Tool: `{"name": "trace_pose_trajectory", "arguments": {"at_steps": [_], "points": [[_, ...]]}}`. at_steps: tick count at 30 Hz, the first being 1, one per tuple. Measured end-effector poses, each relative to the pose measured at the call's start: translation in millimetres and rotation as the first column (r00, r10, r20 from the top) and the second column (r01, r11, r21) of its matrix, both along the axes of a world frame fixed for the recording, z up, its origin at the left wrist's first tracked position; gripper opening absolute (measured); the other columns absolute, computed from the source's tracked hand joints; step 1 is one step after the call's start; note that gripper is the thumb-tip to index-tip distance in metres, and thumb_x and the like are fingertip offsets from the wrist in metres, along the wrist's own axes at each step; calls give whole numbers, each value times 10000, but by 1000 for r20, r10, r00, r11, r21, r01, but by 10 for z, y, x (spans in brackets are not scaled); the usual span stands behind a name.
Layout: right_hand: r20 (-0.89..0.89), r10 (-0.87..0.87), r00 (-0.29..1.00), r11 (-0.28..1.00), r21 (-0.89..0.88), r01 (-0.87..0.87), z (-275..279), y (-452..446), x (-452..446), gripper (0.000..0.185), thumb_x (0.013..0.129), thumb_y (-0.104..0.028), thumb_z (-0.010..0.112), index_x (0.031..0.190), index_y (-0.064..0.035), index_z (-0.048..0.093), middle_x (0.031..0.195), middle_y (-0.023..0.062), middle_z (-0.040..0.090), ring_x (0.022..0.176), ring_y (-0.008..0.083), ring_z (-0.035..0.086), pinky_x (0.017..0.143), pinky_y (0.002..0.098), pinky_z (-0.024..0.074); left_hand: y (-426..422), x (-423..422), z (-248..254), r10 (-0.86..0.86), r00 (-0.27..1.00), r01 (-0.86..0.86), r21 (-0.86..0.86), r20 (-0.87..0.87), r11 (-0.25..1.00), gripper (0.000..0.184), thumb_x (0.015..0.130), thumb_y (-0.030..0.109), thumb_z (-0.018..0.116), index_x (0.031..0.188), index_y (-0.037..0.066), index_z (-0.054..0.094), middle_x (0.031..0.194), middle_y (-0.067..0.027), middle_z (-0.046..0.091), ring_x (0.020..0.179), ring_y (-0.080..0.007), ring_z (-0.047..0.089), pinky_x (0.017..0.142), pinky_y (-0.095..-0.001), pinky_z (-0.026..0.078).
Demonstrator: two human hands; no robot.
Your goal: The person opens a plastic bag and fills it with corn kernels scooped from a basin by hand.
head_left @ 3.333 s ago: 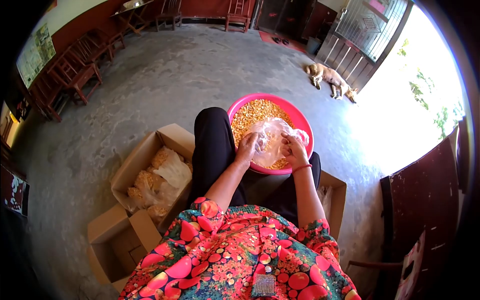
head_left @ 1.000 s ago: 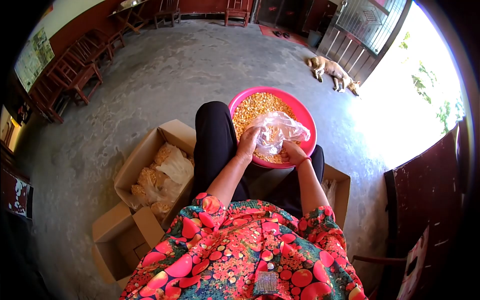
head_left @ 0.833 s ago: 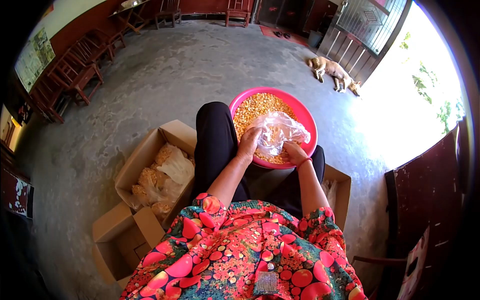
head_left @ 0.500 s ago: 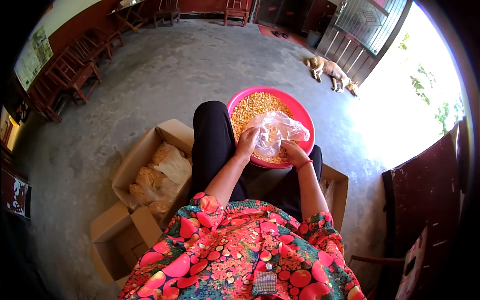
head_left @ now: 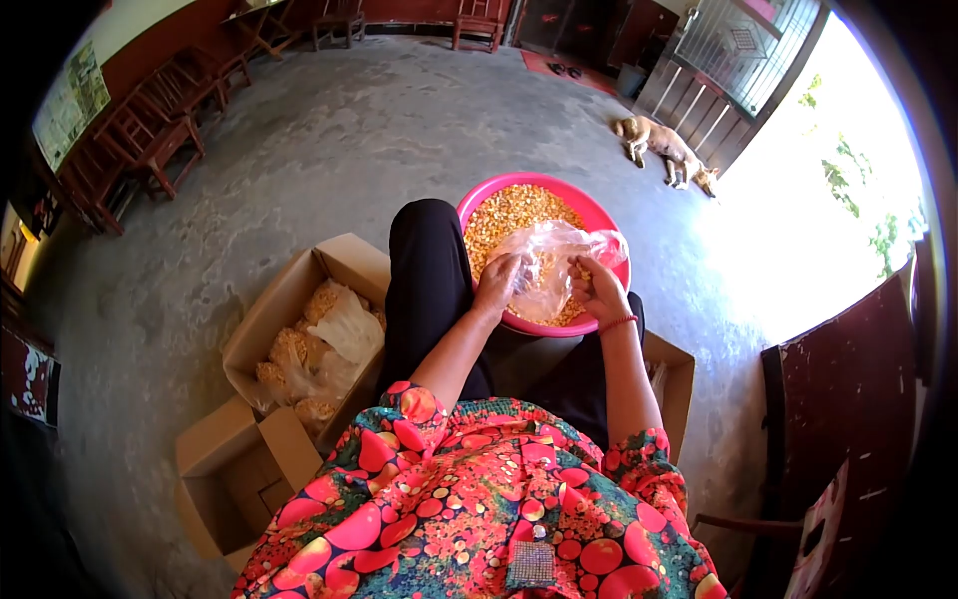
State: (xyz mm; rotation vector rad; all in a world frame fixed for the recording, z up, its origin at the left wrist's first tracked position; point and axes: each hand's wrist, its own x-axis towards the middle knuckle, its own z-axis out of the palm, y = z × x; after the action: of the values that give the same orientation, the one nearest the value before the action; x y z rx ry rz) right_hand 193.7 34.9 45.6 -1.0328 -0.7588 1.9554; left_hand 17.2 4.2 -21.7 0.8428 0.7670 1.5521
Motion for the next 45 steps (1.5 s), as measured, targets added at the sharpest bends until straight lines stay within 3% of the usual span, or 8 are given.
{"name": "trace_pose_trajectory", "arguments": {"at_steps": [6, 8, 10, 11, 18, 22, 33, 45], "points": [[-97, -68, 993, 989, 125, 80, -77, 67, -316, 211, 821, -126, 465, 965, 19, 516, 787, 68, 543, 638, 141, 524, 583, 254, 451, -7, -14, 14, -47, 999, 48, -25, 19, 999, 226, 868, 213, 449, 904, 23, 565, 799, -32, 577, 678, -110, 558, 616, -233, 457], [420, -147, 896, 524, 801, -290, -327, 166, -295, 232, 807, -121, 489, 1006, -7, 528, 906, 77, 571, 779, 188, 557, 711, 306, 455, -13, -24, 26, -50, 999, 50, -37, 16, 998, 230, 869, 219, 448, 906, 24, 564, 802, -34, 577, 681, -110, 559, 613, -233, 456], [577, -376, 725, 325, 815, -480, -304, 119, -267, 226, 810, -150, 493, 996, -37, 552, 943, 54, 573, 810, 169, 549, 717, 290, 446, -26, -25, 44, -54, 998, 54, -49, 13, 997, 235, 870, 226, 448, 907, 25, 563, 805, -36, 578, 683, -110, 559, 610, -232, 455], [301, -86, 950, 769, 626, -129, -371, 121, -313, 225, 824, -178, 467, 962, -31, 567, 943, 66, 566, 849, 145, 535, 705, 254, 434, -31, -26, 53, -53, 999, 53, -43, 11, 998, 237, 870, 228, 447, 911, 24, 562, 805, -37, 579, 684, -111, 560, 608, -231, 454], [214, 175, 961, 946, 233, -225, -264, 25, 5, 232, 820, -216, 462, 820, -23, 591, 723, 55, 586, 653, 127, 557, 565, 229, 436, 4, -4, 5, 35, 999, -34, 22, -41, 999, 223, 873, 198, 438, 894, 20, 572, 818, -32, 585, 703, -97, 546, 653, -231, 446], [967, -9, 254, 727, 181, -663, -467, -32, 144, 210, 725, -211, 500, 752, -30, 603, 651, 115, 591, 625, 192, 564, 604, 291, 451, -5, -5, 13, 7, 1000, -6, 18, -21, 1000, 214, 874, 179, 433, 880, 22, 578, 827, -33, 586, 717, -92, 540, 674, -233, 442], [910, -143, -389, 495, -275, -824, -654, 63, -133, 370, 710, -292, 507, 930, -11, 602, 975, 191, 575, 932, 305, 544, 808, 375, 416, -20, 1, 18, 47, 997, -46, 20, -55, 999, 222, 877, 184, 425, 877, 24, 579, 834, -43, 589, 698, -99, 544, 662, -234, 447], [999, -47, -15, 463, 9, -886, -1355, 321, -43, 461, 741, -370, 512, 1063, -42, 543, 1078, 176, 535, 1031, 300, 480, 903, 349, 341, 0, 18, -23, 55, 998, -54, 28, -29, 998, 213, 869, 188, 448, 912, 18, 569, 852, -34, 584, 733, -92, 542, 679, -233, 448]]}}
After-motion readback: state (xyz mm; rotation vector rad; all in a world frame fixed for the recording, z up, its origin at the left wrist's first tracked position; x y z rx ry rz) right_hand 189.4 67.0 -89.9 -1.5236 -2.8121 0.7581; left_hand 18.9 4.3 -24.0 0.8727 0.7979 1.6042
